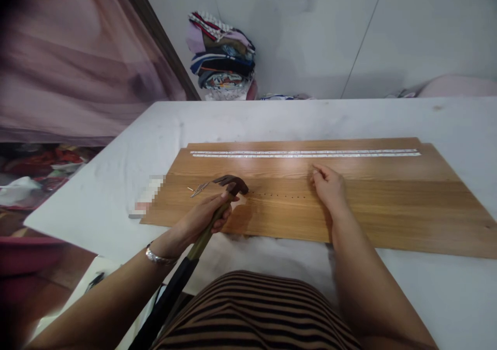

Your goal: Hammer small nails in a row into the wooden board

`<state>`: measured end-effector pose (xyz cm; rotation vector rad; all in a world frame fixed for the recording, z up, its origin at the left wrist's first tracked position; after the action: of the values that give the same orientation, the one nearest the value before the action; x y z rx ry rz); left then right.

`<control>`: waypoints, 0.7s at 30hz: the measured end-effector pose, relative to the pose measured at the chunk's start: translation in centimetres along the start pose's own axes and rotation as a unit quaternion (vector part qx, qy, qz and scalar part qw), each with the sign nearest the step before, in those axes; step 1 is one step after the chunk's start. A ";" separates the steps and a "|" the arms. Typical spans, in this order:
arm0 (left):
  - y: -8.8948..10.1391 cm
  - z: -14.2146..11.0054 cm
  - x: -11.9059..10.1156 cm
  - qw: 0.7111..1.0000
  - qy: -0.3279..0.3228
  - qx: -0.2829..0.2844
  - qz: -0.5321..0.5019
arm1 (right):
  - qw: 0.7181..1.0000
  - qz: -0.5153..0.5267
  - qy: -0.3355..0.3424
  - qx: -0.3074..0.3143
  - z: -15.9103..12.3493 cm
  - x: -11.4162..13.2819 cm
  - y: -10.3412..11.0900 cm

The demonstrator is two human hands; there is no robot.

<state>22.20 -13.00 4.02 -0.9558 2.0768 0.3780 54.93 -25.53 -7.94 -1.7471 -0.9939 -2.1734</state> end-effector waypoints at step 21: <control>0.4 0.4 0.5 1.000 -0.005 -0.002 -0.002 | 1.000 0.005 -0.018 -0.004 -0.2 1.0 -0.2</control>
<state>21.87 -12.75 3.39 -0.9586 2.0658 0.3838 54.42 -25.24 -7.05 -1.7969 -0.9843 -2.1502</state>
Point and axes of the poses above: each hand's wrist, its own z-axis towards the middle knuckle, its own y-axis out of the back of the hand, x = y × z, the point moved 1 cm from there along z, towards the middle knuckle, and after that the axes turned 1 degree about z, right-handed, at the moved point
